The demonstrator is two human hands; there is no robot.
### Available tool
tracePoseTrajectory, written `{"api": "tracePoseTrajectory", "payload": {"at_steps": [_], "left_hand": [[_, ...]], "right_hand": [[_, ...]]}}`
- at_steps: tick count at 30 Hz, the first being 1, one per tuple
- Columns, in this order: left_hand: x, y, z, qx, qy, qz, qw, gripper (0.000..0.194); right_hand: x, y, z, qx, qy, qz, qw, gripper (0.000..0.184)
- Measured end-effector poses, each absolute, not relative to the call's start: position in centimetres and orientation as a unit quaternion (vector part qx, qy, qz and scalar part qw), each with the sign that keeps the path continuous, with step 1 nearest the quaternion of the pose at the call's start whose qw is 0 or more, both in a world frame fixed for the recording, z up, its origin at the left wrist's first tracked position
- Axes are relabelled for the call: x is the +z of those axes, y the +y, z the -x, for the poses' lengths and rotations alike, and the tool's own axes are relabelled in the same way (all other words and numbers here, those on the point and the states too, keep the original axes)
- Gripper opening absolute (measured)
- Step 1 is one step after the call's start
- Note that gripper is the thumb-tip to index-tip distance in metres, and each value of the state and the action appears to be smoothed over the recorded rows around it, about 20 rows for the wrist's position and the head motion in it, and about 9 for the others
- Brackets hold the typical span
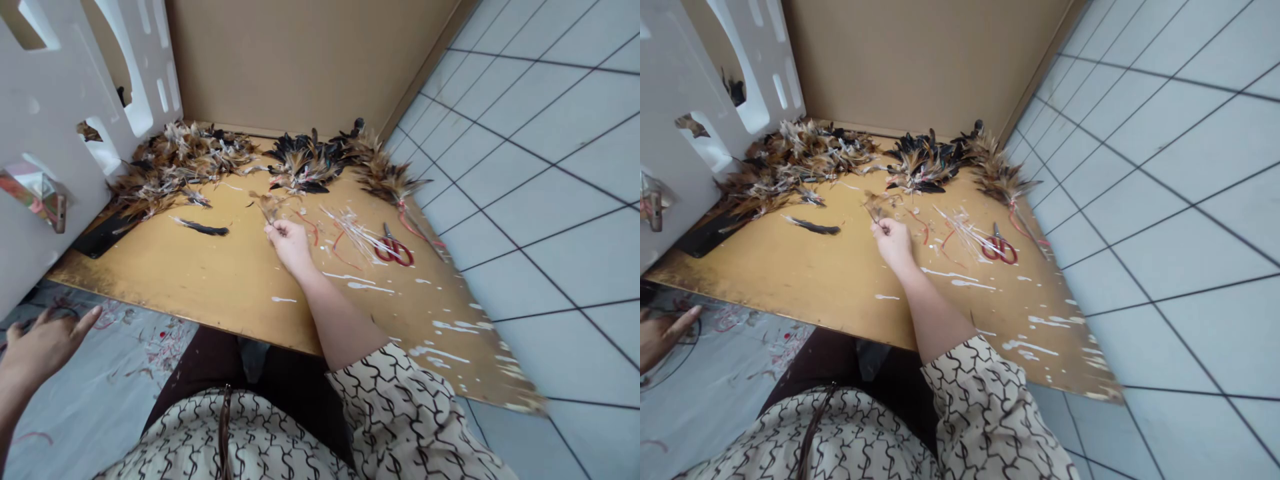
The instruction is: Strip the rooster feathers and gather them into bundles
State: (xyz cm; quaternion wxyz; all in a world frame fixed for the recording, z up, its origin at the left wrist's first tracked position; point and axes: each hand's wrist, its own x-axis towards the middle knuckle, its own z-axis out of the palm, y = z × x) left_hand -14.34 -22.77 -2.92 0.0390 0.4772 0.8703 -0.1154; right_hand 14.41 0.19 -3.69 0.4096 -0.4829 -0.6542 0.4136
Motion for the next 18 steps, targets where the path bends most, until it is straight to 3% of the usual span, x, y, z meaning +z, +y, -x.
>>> {"api": "tracePoseTrajectory", "payload": {"at_steps": [1,3,8,13,18], "left_hand": [[-2.5,-22.9,14.3,-0.136,0.878,-0.453,0.071,0.046],[-1.9,-22.9,14.3,-0.113,0.896,-0.429,0.033,0.048],[-2.1,-21.3,12.3,0.099,0.842,-0.517,-0.122,0.063],[-4.2,-16.1,7.1,0.040,0.695,-0.718,0.001,0.077],[-4.2,-8.4,5.3,-0.039,0.675,-0.732,0.083,0.080]], "right_hand": [[-3.7,0.2,-14.4,0.415,-0.652,0.483,0.411,0.023],[-3.9,0.4,-14.4,0.417,-0.651,0.482,0.413,0.023],[-4.1,0.3,-14.2,0.417,-0.657,0.479,0.408,0.022],[-4.1,0.2,-14.2,0.419,-0.658,0.480,0.401,0.021],[-4.2,0.3,-14.3,0.412,-0.658,0.482,0.407,0.021]]}}
